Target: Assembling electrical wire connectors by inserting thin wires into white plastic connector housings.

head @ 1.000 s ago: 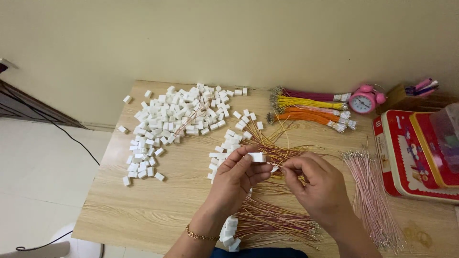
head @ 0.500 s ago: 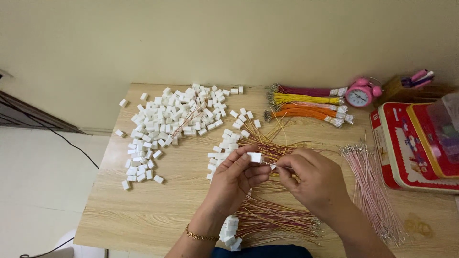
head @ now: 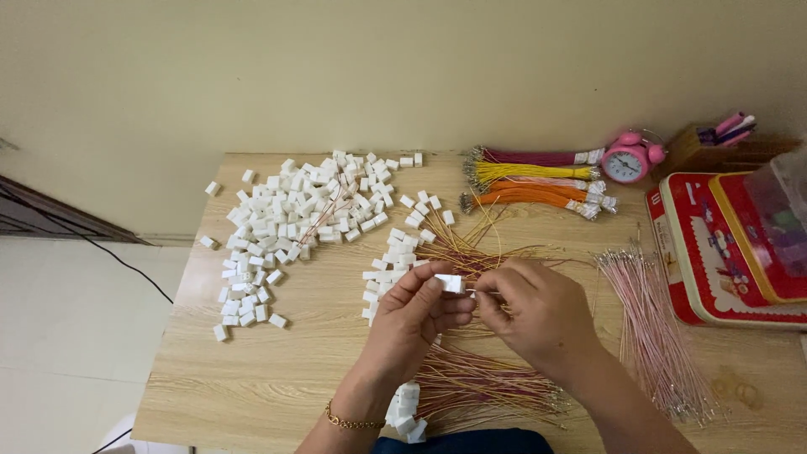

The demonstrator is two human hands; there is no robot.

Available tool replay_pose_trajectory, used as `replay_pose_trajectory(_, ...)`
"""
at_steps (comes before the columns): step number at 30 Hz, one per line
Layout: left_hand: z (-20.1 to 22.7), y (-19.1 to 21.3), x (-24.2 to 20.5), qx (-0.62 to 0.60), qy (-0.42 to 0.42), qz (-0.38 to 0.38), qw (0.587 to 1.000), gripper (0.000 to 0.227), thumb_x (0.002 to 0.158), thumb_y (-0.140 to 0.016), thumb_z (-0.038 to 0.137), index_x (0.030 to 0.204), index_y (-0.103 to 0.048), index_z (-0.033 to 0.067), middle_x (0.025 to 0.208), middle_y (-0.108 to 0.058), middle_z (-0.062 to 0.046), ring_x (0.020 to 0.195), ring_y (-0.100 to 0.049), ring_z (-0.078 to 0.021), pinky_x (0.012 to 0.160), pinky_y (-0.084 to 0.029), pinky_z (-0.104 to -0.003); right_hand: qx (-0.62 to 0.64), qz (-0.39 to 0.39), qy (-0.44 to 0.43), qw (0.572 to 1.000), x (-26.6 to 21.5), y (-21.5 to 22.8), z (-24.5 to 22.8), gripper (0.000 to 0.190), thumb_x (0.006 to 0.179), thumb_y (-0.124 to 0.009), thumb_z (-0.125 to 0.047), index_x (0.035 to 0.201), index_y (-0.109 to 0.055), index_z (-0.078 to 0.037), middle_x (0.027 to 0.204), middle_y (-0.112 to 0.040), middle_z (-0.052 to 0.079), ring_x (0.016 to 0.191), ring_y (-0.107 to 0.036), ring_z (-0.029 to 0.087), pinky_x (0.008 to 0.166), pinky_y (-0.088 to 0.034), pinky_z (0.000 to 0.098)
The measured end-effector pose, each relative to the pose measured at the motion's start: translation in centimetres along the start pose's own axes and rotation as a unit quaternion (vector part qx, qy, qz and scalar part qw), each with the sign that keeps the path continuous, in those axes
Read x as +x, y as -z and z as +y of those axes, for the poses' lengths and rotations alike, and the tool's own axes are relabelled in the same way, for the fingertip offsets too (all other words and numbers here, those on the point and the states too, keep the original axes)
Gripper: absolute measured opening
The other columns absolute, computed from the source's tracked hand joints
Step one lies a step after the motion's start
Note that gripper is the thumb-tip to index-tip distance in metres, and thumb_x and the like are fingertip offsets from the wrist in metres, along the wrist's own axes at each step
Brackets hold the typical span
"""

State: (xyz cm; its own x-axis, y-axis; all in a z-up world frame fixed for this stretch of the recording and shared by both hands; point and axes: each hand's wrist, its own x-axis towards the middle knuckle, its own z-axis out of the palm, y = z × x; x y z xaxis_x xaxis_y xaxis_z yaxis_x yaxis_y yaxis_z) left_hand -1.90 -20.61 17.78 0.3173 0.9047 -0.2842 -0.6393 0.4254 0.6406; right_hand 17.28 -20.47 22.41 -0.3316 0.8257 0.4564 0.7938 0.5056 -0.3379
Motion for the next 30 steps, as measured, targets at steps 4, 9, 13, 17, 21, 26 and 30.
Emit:
replay_pose_trajectory(4,0.0,0.5,0.1,-0.015,0.004,-0.015,1.0,0.033,0.104,-0.054,0.011,0.134,-0.058,-0.0017,0.095,-0.072,-0.019,0.091,-0.075,-0.0265,0.082,-0.065,-0.035,0.004,0.002,0.013,1.0,0.0,-0.3,-0.1,0.01,0.079,-0.075,-0.012,0.083,-0.066,-0.014,0.08,-0.07,-0.002,0.059,-0.059,0.012,0.05,-0.045,0.0293)
replay_pose_trajectory(9,-0.3,0.7,-0.1,-0.003,0.014,0.008,1.0,0.029,0.105,-0.053,0.009,0.131,-0.059,-0.0014,0.094,-0.072,-0.019,0.088,-0.075,-0.0258,0.079,-0.064,-0.034,0.039,-0.007,-0.008,0.999,-0.1,-0.2,-0.5,0.012,0.079,-0.075,-0.013,0.087,-0.067,-0.013,0.08,-0.068,-0.003,0.061,-0.059,0.014,0.052,-0.045,0.031)
replay_pose_trajectory(13,-0.7,1.0,0.0,-0.003,0.022,0.019,1.0,0.03,0.103,-0.057,0.01,0.131,-0.058,-0.0007,0.093,-0.072,-0.019,0.088,-0.075,-0.027,0.078,-0.064,-0.035,0.037,-0.025,-0.01,0.999,-0.4,-1.1,0.1,0.013,0.079,-0.075,-0.012,0.086,-0.064,-0.013,0.075,-0.065,-0.003,0.056,-0.057,0.012,0.048,-0.041,0.0308)
replay_pose_trajectory(17,-0.8,1.2,0.3,-0.01,0.024,0.026,0.999,0.03,0.104,-0.055,0.009,0.132,-0.058,-0.001,0.092,-0.072,-0.02,0.087,-0.075,-0.0268,0.077,-0.064,-0.034,0.07,-0.039,-0.039,0.996,-0.7,-1.3,0.4,0.01,0.078,-0.075,-0.015,0.083,-0.066,-0.014,0.074,-0.067,-0.004,0.055,-0.057,0.011,0.047,-0.043,0.0288)
replay_pose_trajectory(21,-0.7,1.0,0.4,-0.038,0.025,0.022,0.999,0.028,0.103,-0.057,0.008,0.129,-0.059,-0.0019,0.093,-0.071,-0.019,0.087,-0.075,-0.0273,0.076,-0.065,-0.034,0.078,-0.026,-0.059,0.995,-0.8,-1.0,0.1,0.01,0.078,-0.074,-0.013,0.083,-0.066,-0.012,0.076,-0.067,-0.003,0.059,-0.061,0.012,0.05,-0.044,0.0288)
replay_pose_trajectory(26,-0.4,0.4,0.3,-0.024,0.026,0.032,0.999,0.031,0.102,-0.057,0.009,0.131,-0.059,-0.0019,0.094,-0.072,-0.02,0.088,-0.075,-0.0272,0.078,-0.064,-0.035,0.066,-0.001,-0.06,0.996,-1.1,-1.3,0.4,0.011,0.078,-0.073,-0.006,0.082,-0.064,-0.012,0.072,-0.066,-0.003,0.056,-0.058,0.01,0.045,-0.044,0.0256)
replay_pose_trajectory(30,-0.6,0.3,0.3,0.01,0.016,0.023,1.0,0.032,0.1,-0.06,0.01,0.13,-0.061,-0.0013,0.093,-0.073,-0.019,0.09,-0.076,-0.0277,0.079,-0.065,-0.035,0.05,0.014,-0.04,0.998,-1.0,-1.1,0.1,0.013,0.077,-0.076,-0.009,0.083,-0.065,-0.013,0.073,-0.066,-0.004,0.056,-0.058,0.01,0.046,-0.042,0.0266)
